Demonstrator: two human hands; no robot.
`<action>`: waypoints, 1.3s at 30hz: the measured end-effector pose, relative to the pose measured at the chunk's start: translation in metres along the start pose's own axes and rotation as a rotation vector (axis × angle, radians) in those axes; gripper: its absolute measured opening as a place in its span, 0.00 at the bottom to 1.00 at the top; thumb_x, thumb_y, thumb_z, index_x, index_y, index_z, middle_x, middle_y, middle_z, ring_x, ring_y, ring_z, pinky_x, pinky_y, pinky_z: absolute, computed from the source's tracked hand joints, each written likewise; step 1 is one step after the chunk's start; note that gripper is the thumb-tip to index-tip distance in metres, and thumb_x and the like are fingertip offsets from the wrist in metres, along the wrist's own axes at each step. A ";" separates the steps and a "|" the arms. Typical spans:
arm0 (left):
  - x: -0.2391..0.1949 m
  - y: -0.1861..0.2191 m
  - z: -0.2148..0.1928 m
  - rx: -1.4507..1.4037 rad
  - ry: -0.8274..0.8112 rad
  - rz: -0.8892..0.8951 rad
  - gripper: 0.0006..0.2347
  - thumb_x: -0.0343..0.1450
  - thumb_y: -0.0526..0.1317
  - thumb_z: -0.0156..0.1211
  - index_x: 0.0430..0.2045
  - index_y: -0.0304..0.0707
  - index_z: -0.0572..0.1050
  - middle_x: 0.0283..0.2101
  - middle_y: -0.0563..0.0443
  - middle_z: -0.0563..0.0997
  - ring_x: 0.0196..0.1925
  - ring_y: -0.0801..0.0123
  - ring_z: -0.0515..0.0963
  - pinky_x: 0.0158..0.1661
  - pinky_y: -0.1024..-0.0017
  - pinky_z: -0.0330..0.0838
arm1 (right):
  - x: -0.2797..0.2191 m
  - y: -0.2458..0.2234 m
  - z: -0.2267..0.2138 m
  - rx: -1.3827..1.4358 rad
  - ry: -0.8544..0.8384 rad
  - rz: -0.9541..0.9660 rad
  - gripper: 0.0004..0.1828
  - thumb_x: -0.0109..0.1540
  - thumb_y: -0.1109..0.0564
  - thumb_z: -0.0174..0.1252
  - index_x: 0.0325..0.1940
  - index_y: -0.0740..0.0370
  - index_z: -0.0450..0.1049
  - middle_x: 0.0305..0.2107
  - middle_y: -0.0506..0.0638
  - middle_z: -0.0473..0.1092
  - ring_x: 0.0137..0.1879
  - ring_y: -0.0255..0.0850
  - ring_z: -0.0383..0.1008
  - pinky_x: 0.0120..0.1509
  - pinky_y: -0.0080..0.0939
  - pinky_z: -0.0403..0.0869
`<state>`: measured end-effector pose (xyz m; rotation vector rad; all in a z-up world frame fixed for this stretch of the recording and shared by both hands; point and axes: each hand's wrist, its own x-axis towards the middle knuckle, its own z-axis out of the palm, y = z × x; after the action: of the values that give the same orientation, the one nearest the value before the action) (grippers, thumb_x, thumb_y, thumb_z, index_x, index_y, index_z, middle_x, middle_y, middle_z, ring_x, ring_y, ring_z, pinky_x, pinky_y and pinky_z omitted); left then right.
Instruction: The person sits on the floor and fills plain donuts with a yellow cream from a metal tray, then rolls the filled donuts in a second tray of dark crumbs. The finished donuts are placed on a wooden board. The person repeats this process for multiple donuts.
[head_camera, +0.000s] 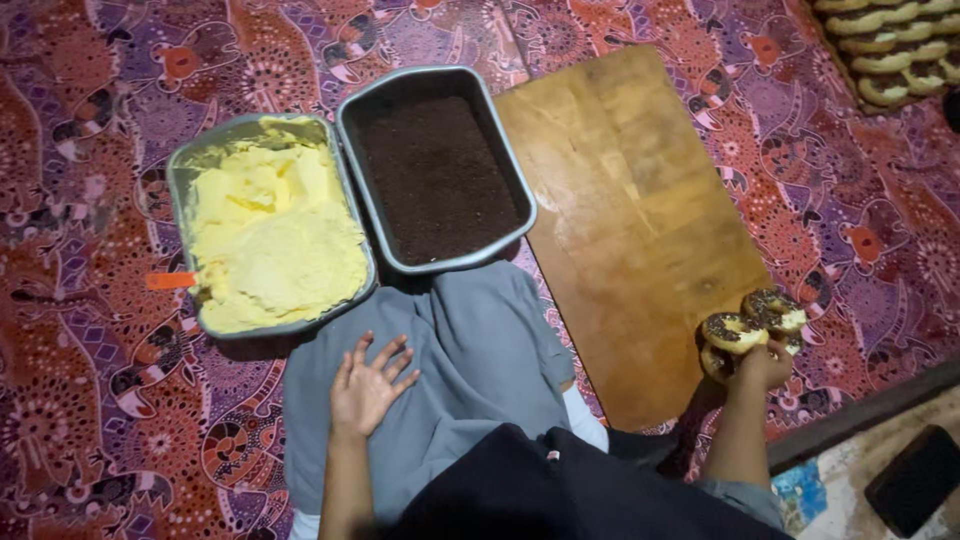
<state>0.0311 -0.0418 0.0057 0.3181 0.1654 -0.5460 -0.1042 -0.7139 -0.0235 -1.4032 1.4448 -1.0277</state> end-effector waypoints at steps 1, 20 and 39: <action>0.000 0.000 0.001 0.004 0.002 0.004 0.20 0.75 0.55 0.51 0.60 0.52 0.67 0.67 0.31 0.66 0.66 0.41 0.68 0.61 0.35 0.61 | 0.009 0.008 -0.006 -0.147 0.023 -0.032 0.13 0.61 0.55 0.63 0.49 0.57 0.77 0.43 0.58 0.77 0.41 0.47 0.78 0.46 0.46 0.75; -0.025 -0.008 -0.020 0.107 0.156 0.342 0.16 0.76 0.49 0.54 0.55 0.45 0.68 0.59 0.33 0.73 0.58 0.46 0.75 0.58 0.45 0.71 | -0.093 -0.072 0.050 -0.695 -0.443 -0.660 0.57 0.49 0.43 0.73 0.78 0.50 0.55 0.71 0.66 0.54 0.75 0.68 0.48 0.72 0.73 0.52; -0.183 -0.034 -0.013 1.353 1.896 -0.155 0.19 0.74 0.55 0.41 0.46 0.44 0.74 0.42 0.35 0.83 0.44 0.41 0.84 0.46 0.47 0.77 | -0.466 -0.135 0.165 0.234 -1.471 -1.366 0.36 0.51 0.60 0.66 0.63 0.66 0.67 0.59 0.62 0.66 0.66 0.58 0.63 0.72 0.55 0.60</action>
<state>-0.1422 0.0233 0.0289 2.1155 1.6836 -0.2495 0.0966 -0.2522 0.0706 -2.1248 -0.8026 -0.4372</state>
